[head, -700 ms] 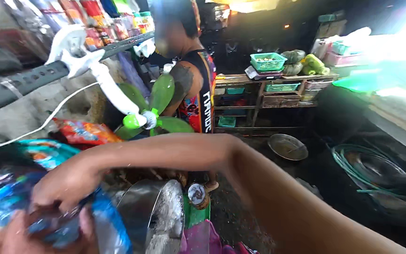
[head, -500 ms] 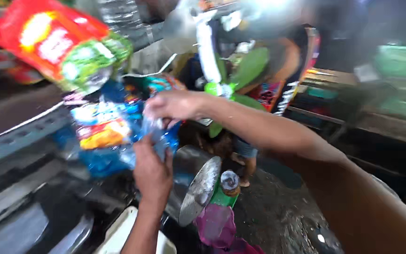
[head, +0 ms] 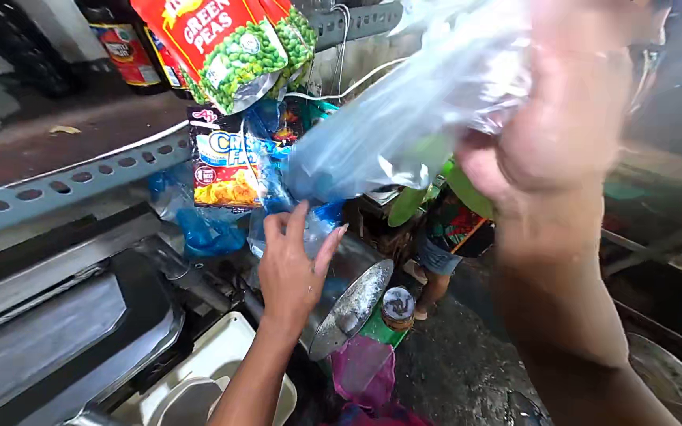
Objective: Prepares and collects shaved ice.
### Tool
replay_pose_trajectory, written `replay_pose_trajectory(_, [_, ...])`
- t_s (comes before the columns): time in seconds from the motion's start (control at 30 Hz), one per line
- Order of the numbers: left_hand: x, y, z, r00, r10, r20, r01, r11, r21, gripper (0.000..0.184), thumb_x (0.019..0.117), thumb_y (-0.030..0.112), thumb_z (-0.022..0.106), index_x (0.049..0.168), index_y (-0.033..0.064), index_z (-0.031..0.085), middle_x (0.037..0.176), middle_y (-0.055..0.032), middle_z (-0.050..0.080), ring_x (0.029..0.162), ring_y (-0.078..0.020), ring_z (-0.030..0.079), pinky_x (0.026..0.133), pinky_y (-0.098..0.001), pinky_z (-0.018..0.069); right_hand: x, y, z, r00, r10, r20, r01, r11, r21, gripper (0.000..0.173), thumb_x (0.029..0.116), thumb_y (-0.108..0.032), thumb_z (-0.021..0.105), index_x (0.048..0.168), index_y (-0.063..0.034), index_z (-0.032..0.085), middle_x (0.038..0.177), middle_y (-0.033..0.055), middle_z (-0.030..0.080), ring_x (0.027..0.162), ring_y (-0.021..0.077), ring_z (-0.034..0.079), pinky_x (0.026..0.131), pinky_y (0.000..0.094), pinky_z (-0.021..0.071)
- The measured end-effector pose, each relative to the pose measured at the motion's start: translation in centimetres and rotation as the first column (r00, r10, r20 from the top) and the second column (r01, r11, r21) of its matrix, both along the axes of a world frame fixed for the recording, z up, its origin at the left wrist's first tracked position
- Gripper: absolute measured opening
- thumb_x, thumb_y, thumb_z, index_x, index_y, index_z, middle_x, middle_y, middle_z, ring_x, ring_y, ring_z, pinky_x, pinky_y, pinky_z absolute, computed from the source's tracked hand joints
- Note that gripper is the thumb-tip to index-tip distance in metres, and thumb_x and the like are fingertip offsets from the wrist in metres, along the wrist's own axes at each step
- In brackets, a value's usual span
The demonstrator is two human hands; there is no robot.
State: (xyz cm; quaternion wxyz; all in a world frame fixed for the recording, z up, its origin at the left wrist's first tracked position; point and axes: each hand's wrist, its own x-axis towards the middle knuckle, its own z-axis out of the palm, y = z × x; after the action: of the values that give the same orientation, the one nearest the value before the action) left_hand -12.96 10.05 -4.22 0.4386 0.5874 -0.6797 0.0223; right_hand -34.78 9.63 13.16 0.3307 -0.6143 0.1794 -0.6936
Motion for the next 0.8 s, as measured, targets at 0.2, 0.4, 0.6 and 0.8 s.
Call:
replay_pose_trajectory(0.2, [-2.8,2.2,-0.9,0.995,-0.099,-0.030,0.064,0.815,-0.575,0.098,0.0727,0.058,0.087,0.147,0.0123,0.043,0.137,-0.0129,0.044,0.126,-0.0220,0.048,0.108,-0.0384,0.0409,-4.6,7.2,-9.9,0.989,-0.065,0.133,0.045,0.988,0.151,0.031,0.1109,-0.041,0.038,0.108,-0.0208,0.062,0.087,-0.0053,0.065,0.076,0.0058,0.066,0.069,0.0284,0.0605])
replay_pose_trajectory(0.4, [-6.2,3.0,-1.5,0.738,-0.583,0.339,0.674,0.636,-0.375,0.009,0.1001,0.016,0.061,0.098,0.0118,0.068,0.124,-0.0111,0.068,0.129,-0.0315,0.055,0.114,-0.0519,0.0379,-9.8,14.4,-17.6,0.979,-0.046,0.196,-0.043,0.904,0.426,0.053,0.0987,-0.070,0.041,0.108,-0.0254,0.068,0.088,-0.0074,0.069,0.078,0.0033,0.069,0.067,0.0254,0.0614])
replay_pose_trajectory(0.6, [-7.4,5.5,-4.6,0.276,-0.944,-0.180,0.814,0.130,0.566,0.040,0.0924,0.046,0.073,0.101,0.0084,0.063,0.081,-0.0023,0.064,0.074,-0.0107,0.063,0.070,-0.0325,0.0555,-17.2,24.2,-26.2,0.884,0.092,-0.458,0.241,0.749,0.617,0.033,0.0870,-0.043,0.080,0.105,-0.0175,0.072,0.086,-0.0103,0.072,0.074,-0.0017,0.066,0.067,0.0206,0.0585])
replay_pose_trajectory(0.8, [-7.0,4.7,-13.5,0.288,-0.737,-0.611,0.802,-0.163,0.575,0.030,0.0962,0.038,0.070,0.103,0.0093,0.063,0.085,0.0045,0.062,0.076,-0.0038,0.060,0.071,-0.0247,0.0536,-16.1,34.1,-34.5,0.707,-0.241,-0.665,0.688,0.451,0.568,0.041,0.0923,-0.028,0.073,0.122,-0.0010,0.066,0.121,0.0128,0.067,0.110,0.0192,0.065,0.095,0.0386,0.0578])
